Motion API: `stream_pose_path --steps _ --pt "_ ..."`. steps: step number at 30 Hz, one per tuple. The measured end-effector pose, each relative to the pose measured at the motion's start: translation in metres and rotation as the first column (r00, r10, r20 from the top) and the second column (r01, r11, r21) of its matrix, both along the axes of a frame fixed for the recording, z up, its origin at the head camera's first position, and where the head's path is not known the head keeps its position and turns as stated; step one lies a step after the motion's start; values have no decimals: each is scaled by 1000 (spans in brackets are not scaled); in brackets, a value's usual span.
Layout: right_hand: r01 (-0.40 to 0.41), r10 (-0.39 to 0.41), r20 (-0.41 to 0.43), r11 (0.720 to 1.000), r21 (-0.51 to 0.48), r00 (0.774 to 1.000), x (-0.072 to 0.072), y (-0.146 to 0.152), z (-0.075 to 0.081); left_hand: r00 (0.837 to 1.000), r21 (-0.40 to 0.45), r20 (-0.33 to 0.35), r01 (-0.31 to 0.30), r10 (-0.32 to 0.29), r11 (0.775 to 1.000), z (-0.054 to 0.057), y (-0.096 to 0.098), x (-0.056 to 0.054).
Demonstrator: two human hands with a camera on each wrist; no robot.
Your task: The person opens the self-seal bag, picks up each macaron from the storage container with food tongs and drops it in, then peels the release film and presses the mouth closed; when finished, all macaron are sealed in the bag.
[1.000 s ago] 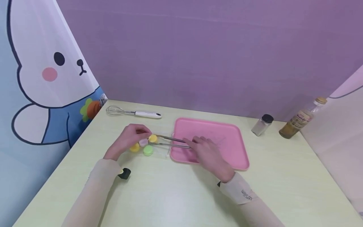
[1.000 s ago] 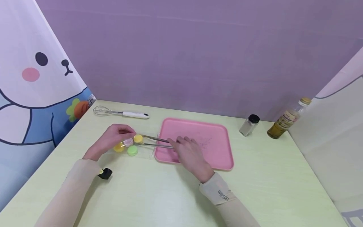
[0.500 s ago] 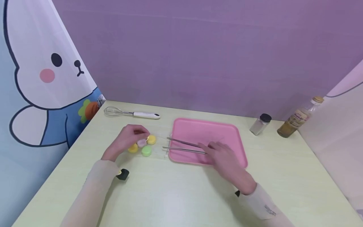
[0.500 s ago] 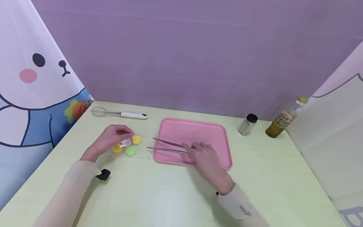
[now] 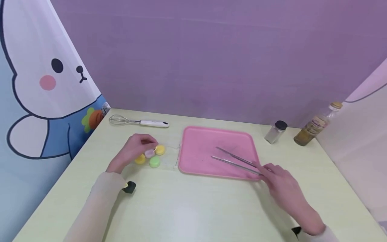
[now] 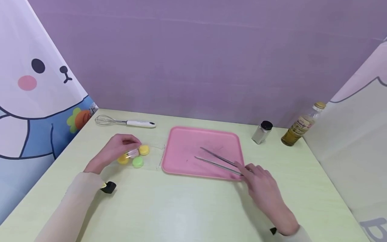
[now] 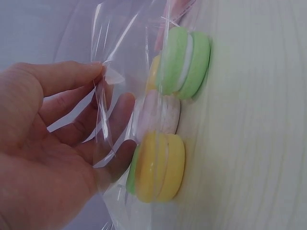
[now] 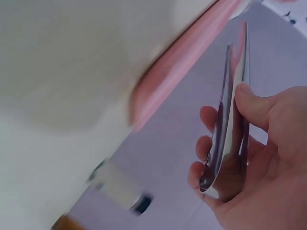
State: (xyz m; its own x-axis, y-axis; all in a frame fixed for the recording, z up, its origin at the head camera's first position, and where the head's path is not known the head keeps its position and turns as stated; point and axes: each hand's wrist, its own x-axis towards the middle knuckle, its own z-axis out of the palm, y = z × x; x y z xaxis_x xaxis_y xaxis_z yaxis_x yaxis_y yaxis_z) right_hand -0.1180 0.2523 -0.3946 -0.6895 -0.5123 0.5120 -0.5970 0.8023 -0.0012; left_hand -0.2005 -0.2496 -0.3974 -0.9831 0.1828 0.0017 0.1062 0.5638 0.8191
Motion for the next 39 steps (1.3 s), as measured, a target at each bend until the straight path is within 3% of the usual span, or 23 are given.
stream_pose_path --steps 11,19,27,39 --pt "190 -190 17 982 -21 982 18 95 -7 1000 1 -10 8 -8 1000 1 0 0" --pt "281 -280 111 960 8 954 20 134 -15 1000 -7 -1 1 -1 1000 0 -1 1" --pt "294 -292 145 956 13 945 14 147 -22 1000 -10 7 -8 8 1000 0 -1 1" --pt "244 -248 164 969 49 955 1 168 -32 1000 -6 -4 -1 1 1000 0 0 1"
